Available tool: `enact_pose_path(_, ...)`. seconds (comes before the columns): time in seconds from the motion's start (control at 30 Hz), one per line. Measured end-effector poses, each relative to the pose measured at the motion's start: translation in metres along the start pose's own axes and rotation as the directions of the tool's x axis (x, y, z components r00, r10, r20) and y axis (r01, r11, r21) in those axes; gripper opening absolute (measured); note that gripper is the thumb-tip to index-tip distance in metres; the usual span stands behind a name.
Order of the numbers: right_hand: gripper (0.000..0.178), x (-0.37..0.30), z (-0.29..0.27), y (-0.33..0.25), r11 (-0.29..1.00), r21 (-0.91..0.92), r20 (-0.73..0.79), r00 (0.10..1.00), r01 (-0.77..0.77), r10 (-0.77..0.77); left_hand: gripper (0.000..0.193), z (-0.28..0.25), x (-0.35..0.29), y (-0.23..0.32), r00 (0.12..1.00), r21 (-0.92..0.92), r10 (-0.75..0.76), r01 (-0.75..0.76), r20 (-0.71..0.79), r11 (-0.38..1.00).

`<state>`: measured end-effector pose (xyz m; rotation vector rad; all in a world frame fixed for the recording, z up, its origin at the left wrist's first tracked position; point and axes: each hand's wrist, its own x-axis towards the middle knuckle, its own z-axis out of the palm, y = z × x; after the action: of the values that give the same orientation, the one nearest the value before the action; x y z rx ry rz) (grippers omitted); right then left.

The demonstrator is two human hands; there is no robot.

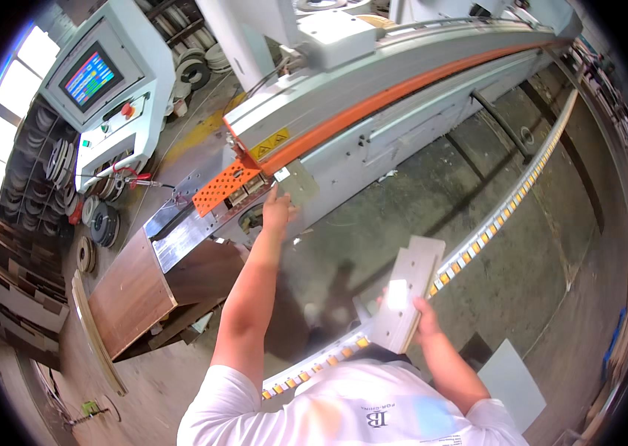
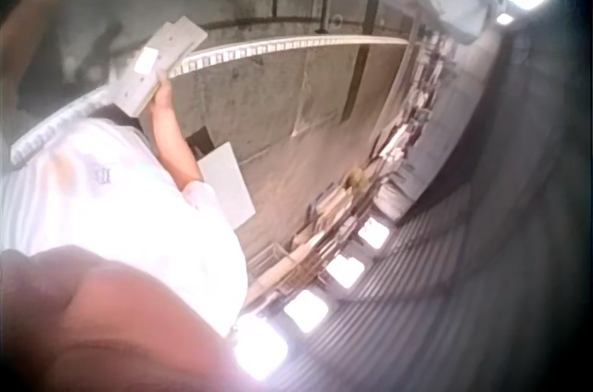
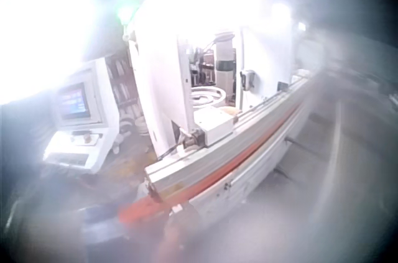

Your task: The person handles large rectangular wood panels in a workshop, moving them from a stack to a machine and back. They repeatedly pick up panels, place them onto a conveyor or processing bed, and then retrieve them to stack them on the floor.

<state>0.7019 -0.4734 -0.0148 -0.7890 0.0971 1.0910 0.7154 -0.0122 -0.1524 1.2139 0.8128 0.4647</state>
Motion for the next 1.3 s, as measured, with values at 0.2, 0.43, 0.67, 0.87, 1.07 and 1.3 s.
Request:
enact_pose_path(0.2, 0.089, 0.017, 0.009, -0.011, 0.999, 0.039, 0.141, 0.990, 0.024, -0.029, 0.056, 0.056, -0.167, 0.039, 0.886, 0.335, -0.297, 0.176, 0.356, 0.926)
enact_pose_path(0.43, 0.089, 0.036, 0.046, 0.003, 0.990, 0.099, 0.243, 0.967, -0.100, 0.073, 0.042, 0.035, -0.329, 0.088, 0.675, 0.398, -0.409, 0.183, 0.614, 0.899)
enact_pose_path(0.67, 0.070, 0.041, 0.046, 0.057, 0.995, 0.060, -0.017, 0.997, -0.076, 0.077, 0.037, -0.029, -0.321, 0.067, 0.716, 0.310, -0.473, 0.360, 0.513, 0.880)
enact_pose_path(0.87, 0.066, 0.019, 0.065, 0.066, 0.999, -0.037, -0.016, 1.000, 0.016, -0.016, 0.038, -0.103, -0.277, 0.038, 0.906, 0.044, -0.305, 0.306, 0.295, 0.951)
enact_pose_path(1.07, 0.067, -0.003, 0.064, 0.078, 0.997, -0.081, -0.103, 0.995, -0.011, 0.003, 0.040, -0.148, -0.208, 0.027, 0.987, -0.173, -0.139, 0.150, 0.074, 0.973)
enact_pose_path(1.3, 0.069, -0.014, 0.067, 0.094, 0.993, -0.092, -0.119, 0.991, -0.071, 0.060, 0.042, -0.179, -0.121, 0.004, 0.995, -0.151, -0.098, 0.098, 0.008, 0.984)
